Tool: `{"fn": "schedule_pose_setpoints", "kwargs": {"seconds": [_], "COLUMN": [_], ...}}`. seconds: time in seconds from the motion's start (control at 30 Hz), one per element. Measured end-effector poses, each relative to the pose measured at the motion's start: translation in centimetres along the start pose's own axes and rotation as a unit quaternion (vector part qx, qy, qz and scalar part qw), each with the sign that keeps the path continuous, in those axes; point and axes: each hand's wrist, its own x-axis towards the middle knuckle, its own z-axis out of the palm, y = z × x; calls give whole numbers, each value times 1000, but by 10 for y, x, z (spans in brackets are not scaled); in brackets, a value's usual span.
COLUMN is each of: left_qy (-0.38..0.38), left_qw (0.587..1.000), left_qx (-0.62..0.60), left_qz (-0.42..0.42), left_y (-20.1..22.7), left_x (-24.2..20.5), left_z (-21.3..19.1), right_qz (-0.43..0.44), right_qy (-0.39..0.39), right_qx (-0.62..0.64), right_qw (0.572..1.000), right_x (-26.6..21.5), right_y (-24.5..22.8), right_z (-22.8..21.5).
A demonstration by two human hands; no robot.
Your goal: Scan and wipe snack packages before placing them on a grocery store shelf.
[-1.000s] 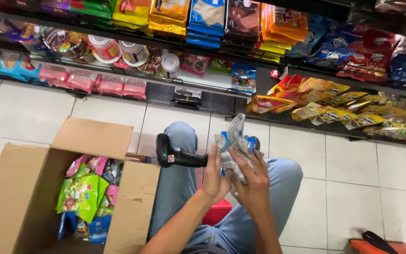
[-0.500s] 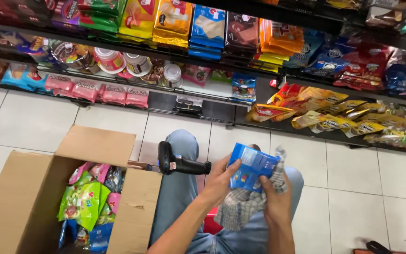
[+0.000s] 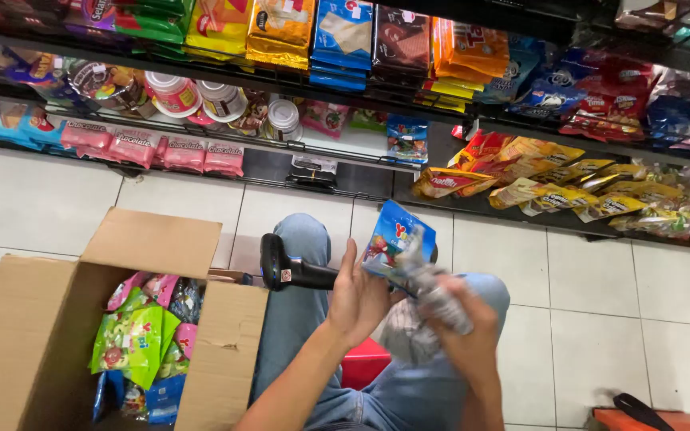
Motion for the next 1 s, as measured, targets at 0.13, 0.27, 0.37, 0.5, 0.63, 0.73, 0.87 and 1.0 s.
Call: {"fn": "schedule_pose_setpoints", "kwargs": {"seconds": [0.13,0.27,0.37,0.5,0.63,0.73,0.87,1.0], "left_qy": [50,49,100,58,39,122,62,41], "left_qw": [998,998,994,995,999,980,997,999], "left_qx": [44,8,-30,-76,34,145,40,6], "left_qz": [-11,-44,-41,9,16,-58,-11,34], "left_y": [-11,-39,-28,-17,-25,-37,-35,-37], "left_x": [-8,-7,-5,-10,-6,-9,-5,-5], "left_z": [12,-17,-21,-18,-4,-7,-24,-43], "right_qz": [248,-144,-192,-221,-102,-101,-217,-203], "right_qy": [118,26,-28,-50,-4,51,-12,41], "right_qx": [113,-76,-145,-176,-150,-70,-118,-129], "right_qw": [955,986,970,958,983,991,969,970], "right_x": [23,26,16,16,21,19,6,7], "right_y": [-67,-74,-69,-35,-46,-68,-50,-13], "right_z": [0,30,42,35,30,39,44,42]}}
